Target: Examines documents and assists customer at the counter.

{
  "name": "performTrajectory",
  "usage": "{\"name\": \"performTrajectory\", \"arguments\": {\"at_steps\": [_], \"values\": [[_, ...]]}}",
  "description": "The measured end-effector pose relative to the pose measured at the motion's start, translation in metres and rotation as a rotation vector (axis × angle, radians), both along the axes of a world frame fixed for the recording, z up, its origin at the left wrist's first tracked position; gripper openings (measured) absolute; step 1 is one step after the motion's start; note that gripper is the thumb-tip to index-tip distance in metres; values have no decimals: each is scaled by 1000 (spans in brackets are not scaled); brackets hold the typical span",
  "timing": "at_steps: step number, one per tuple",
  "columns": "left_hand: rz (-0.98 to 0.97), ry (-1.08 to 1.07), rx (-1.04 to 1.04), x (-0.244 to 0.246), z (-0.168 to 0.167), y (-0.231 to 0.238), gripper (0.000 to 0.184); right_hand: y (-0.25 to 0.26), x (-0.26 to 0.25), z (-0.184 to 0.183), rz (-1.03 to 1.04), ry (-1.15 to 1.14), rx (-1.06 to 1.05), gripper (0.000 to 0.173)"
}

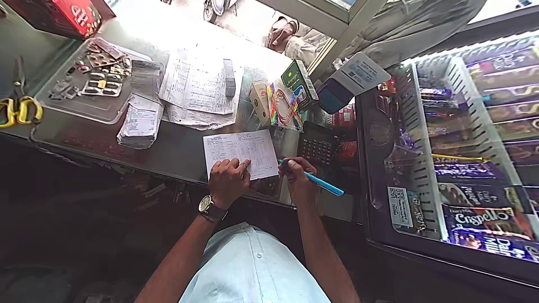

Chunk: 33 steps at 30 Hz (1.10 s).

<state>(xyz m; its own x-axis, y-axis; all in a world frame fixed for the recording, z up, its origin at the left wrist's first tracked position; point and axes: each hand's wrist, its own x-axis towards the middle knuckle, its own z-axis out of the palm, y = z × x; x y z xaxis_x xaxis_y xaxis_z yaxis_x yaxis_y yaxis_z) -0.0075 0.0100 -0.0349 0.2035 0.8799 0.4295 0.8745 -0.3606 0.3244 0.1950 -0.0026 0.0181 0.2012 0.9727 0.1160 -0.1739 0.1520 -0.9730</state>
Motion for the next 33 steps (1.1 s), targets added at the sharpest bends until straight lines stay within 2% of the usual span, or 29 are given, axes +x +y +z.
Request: {"name": "performTrajectory", "arguments": {"at_steps": [5,12,15,17,20,24,27,33], "values": [[1,-5,25,1,-1,1,33,-15,-2,-17,-67,-453,-14,10],[-1,26,44,-1,-2,1,33,-16,0,-30,-76,-461,50,8],[-6,31,44,0,0,1,34,-18,-3,-27,-107,-436,33,16],[-10,32,36,0,0,1,34,-20,-4,-27,-91,-456,41,29],[-25,41,27,-1,2,0,33,-20,-6,-33,-43,-668,163,39],[-20,46,34,-1,2,0,33,-14,-25,-29,10,-1097,255,27],[-19,48,30,-1,3,0,32,-6,-40,-28,92,-1221,251,28],[-25,38,7,-1,4,-1,32,4,-50,-20,180,-1292,141,32]]}}
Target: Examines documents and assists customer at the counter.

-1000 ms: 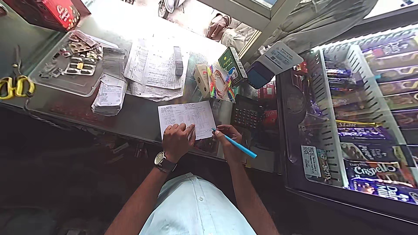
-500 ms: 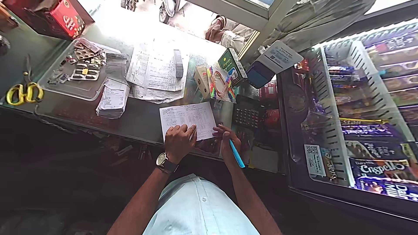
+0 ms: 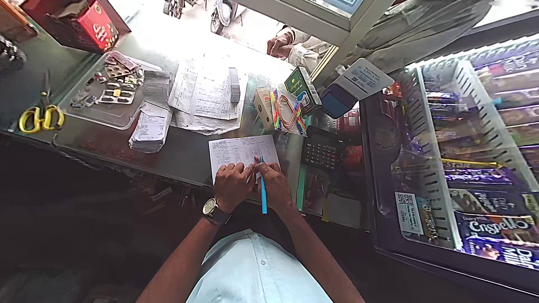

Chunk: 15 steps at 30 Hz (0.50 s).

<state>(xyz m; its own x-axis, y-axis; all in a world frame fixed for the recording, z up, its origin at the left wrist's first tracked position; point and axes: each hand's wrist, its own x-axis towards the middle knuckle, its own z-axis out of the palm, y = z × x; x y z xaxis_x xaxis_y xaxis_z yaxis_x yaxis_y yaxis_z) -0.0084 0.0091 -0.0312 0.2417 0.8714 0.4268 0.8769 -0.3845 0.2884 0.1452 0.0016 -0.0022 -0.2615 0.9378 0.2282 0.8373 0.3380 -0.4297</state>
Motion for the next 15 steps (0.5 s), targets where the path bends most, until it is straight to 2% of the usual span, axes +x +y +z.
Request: {"name": "performTrajectory", "arguments": {"at_steps": [5,11,13,15], "values": [[6,2,30,0,-3,1,34,1,8,5,-115,-10,-71,22],[5,-5,37,0,-5,2,35,6,16,0,-191,32,4,24],[5,-5,43,0,-6,2,35,6,19,-2,-194,130,30,24],[9,-4,45,0,-6,2,35,4,27,-9,-213,397,81,20]]}}
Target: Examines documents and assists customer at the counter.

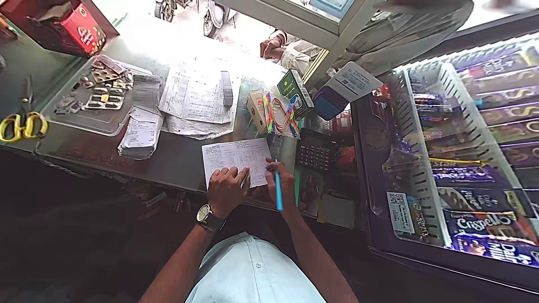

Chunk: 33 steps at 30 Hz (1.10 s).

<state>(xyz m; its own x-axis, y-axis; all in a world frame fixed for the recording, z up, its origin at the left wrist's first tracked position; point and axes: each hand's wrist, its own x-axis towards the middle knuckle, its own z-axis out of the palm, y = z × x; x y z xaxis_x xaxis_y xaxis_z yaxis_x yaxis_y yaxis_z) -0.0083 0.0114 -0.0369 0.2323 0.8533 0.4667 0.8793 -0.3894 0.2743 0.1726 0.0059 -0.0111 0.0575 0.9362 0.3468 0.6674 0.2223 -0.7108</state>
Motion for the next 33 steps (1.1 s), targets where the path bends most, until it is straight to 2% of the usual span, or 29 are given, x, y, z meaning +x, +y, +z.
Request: {"name": "performTrajectory", "arguments": {"at_steps": [2,4,7,8,12,14,17,22,26,28,29,33], "values": [[5,5,-1,0,0,0,35,-8,8,-3,-9,299,53,23],[6,10,1,0,1,-1,35,-21,14,2,-16,466,31,34],[7,10,8,1,0,0,35,-37,22,3,9,490,-17,57],[9,11,8,1,0,0,35,-39,23,1,13,468,-26,59],[9,15,5,1,-1,0,36,-37,22,-4,3,278,-28,34],[7,14,-1,0,0,0,36,-32,20,-8,-25,146,0,31],[-16,38,-28,3,6,-2,31,-30,18,-9,-45,77,15,31],[-118,69,-110,21,18,-7,34,-30,17,-9,-43,106,34,32],[-133,-20,-129,18,9,-4,28,-36,20,0,-62,375,-26,31],[-132,-11,-120,18,7,-3,29,-34,20,6,-45,421,-61,24],[-130,-3,-110,18,7,-3,30,-32,19,7,-35,414,-77,18],[-114,20,-75,19,6,-5,30,-26,18,-1,-11,270,-23,12]]}}
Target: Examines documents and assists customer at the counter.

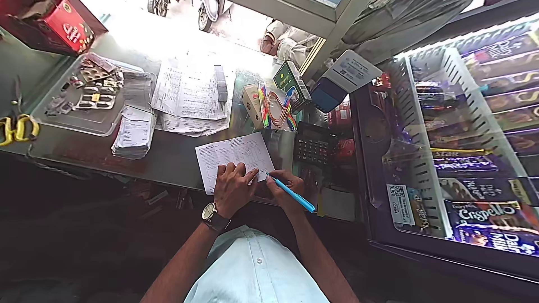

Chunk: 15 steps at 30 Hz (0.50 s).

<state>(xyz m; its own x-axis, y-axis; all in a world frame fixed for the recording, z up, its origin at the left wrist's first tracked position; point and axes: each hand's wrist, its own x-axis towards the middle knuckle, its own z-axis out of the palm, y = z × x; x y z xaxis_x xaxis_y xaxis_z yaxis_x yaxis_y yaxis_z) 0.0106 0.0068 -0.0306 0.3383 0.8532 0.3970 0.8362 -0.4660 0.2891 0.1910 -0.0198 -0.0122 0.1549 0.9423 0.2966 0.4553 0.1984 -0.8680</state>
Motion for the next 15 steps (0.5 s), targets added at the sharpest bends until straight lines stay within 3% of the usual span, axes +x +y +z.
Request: {"name": "performTrajectory", "arguments": {"at_steps": [6,15], "values": [[10,1,26,2,-1,0,30,3,0,-7,18,-106,56,7],[10,0,31,2,-2,0,30,4,0,-10,32,-61,73,6]]}}
